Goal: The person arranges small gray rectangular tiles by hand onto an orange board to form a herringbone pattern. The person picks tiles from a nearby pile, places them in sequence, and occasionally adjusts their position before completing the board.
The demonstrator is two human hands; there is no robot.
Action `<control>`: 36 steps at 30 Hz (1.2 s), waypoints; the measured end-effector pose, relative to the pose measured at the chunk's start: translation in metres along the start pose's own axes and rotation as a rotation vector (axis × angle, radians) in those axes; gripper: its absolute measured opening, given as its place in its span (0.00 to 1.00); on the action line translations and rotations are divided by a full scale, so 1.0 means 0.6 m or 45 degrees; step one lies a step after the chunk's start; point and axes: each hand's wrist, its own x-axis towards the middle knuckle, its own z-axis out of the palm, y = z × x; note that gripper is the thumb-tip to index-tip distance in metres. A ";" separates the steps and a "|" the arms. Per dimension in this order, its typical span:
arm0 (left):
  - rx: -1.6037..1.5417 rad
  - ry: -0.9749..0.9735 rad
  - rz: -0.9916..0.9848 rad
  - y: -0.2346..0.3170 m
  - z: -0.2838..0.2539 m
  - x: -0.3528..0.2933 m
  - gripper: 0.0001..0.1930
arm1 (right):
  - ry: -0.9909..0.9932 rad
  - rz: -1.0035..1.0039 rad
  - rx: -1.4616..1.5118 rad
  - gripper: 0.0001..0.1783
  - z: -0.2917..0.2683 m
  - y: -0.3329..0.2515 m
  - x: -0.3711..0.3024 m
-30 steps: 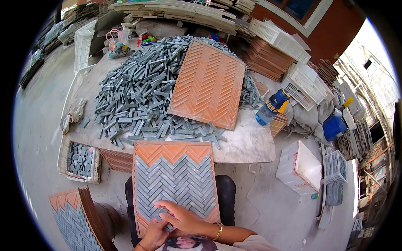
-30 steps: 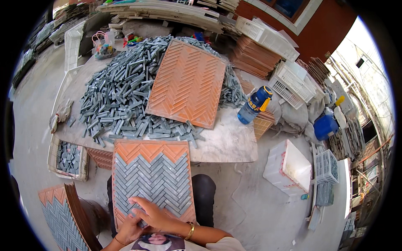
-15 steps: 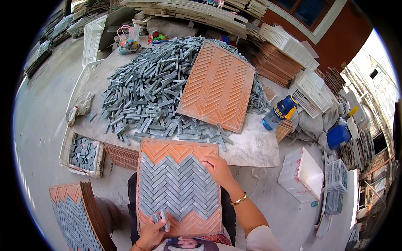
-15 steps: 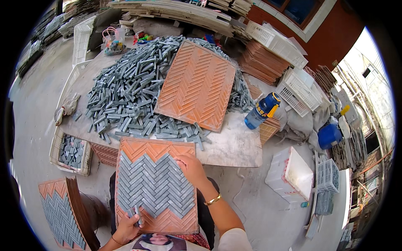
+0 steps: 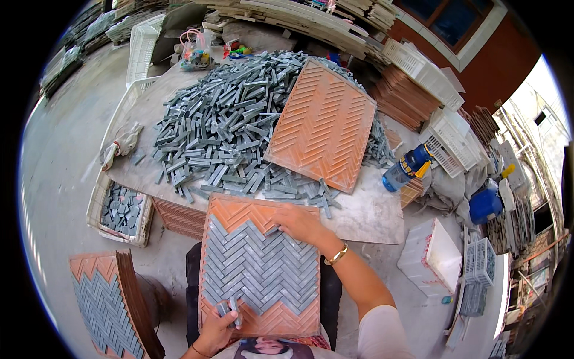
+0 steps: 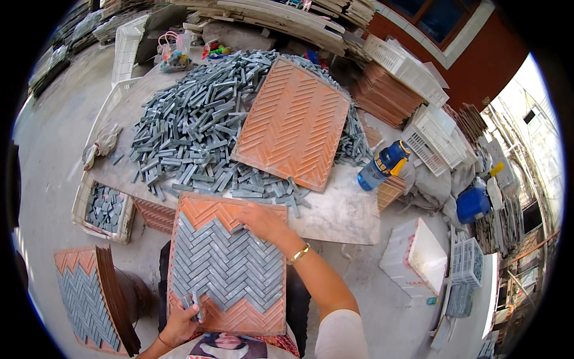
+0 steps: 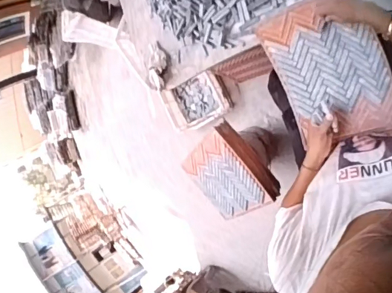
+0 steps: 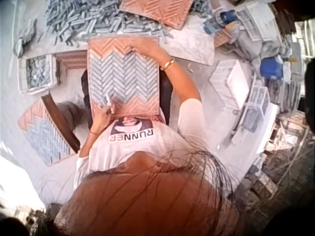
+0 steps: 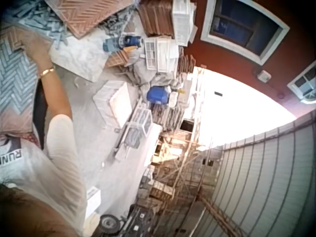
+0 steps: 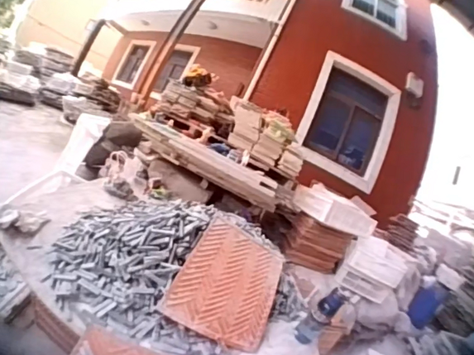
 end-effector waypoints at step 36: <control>0.272 -0.068 -0.197 0.004 0.026 -0.003 0.15 | 0.367 0.927 1.788 0.16 0.079 -0.235 -0.240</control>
